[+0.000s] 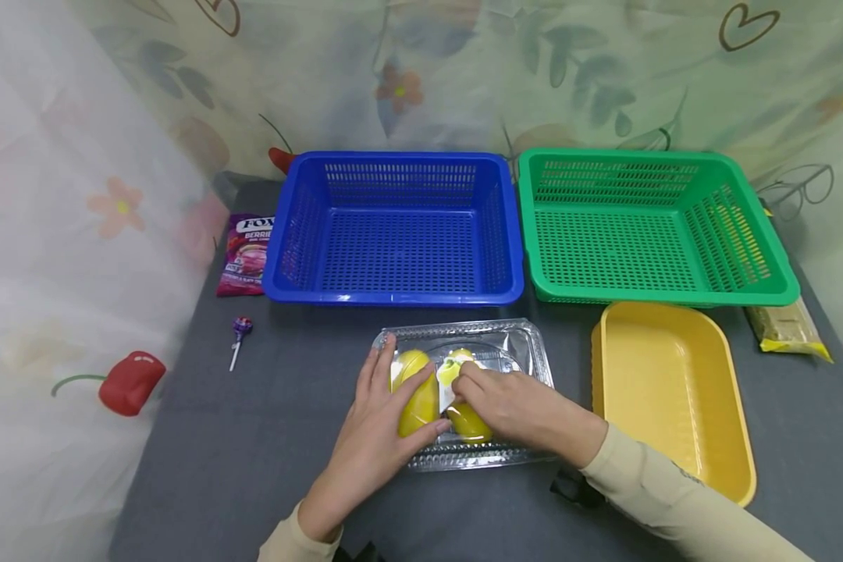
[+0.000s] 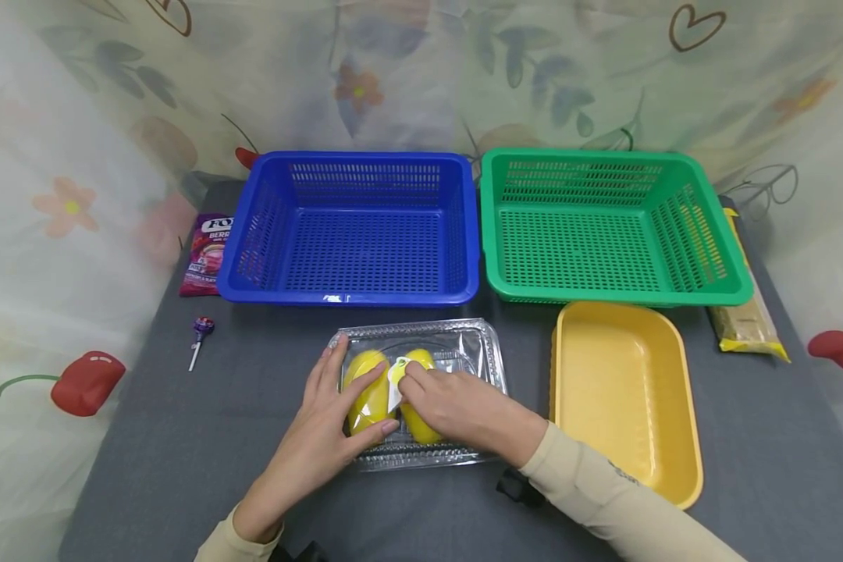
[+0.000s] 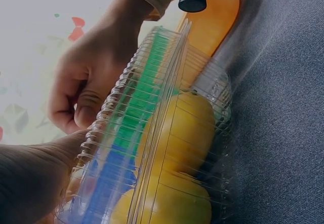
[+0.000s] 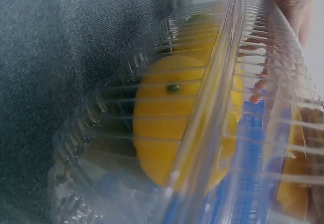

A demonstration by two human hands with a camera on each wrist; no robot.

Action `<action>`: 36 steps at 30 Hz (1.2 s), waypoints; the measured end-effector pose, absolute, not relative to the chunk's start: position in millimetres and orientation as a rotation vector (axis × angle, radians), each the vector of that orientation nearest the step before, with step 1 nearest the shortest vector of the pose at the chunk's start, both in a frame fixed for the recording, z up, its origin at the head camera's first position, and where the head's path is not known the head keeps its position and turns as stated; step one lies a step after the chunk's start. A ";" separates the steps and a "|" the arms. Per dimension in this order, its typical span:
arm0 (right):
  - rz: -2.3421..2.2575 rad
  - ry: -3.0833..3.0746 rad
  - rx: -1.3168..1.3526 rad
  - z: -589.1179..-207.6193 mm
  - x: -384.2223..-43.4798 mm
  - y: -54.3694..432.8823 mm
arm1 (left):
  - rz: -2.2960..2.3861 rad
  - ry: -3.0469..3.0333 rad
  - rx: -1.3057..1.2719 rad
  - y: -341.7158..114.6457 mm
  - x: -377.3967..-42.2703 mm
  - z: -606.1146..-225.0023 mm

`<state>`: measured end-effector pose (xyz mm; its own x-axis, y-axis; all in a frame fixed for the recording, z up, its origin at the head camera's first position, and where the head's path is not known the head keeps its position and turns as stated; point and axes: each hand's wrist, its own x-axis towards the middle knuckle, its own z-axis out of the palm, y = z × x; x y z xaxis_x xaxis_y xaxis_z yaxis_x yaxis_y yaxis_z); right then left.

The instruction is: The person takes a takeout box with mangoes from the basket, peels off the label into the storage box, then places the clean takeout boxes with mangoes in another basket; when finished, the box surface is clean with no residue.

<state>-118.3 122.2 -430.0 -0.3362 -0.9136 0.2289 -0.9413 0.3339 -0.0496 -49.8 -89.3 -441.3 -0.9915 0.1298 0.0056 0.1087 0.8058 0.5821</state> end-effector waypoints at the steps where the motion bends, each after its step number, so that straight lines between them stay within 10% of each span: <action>1: 0.281 -2.435 1.697 -430.7 -118.2 122.3 | 0.947 2.951 0.194 -89.2 -49.8 -441.3; 36: 0.776 -2.693 1.462 -426.8 -120.2 120.1 | 0.921 2.966 0.215 -89.4 -50.2 -443.9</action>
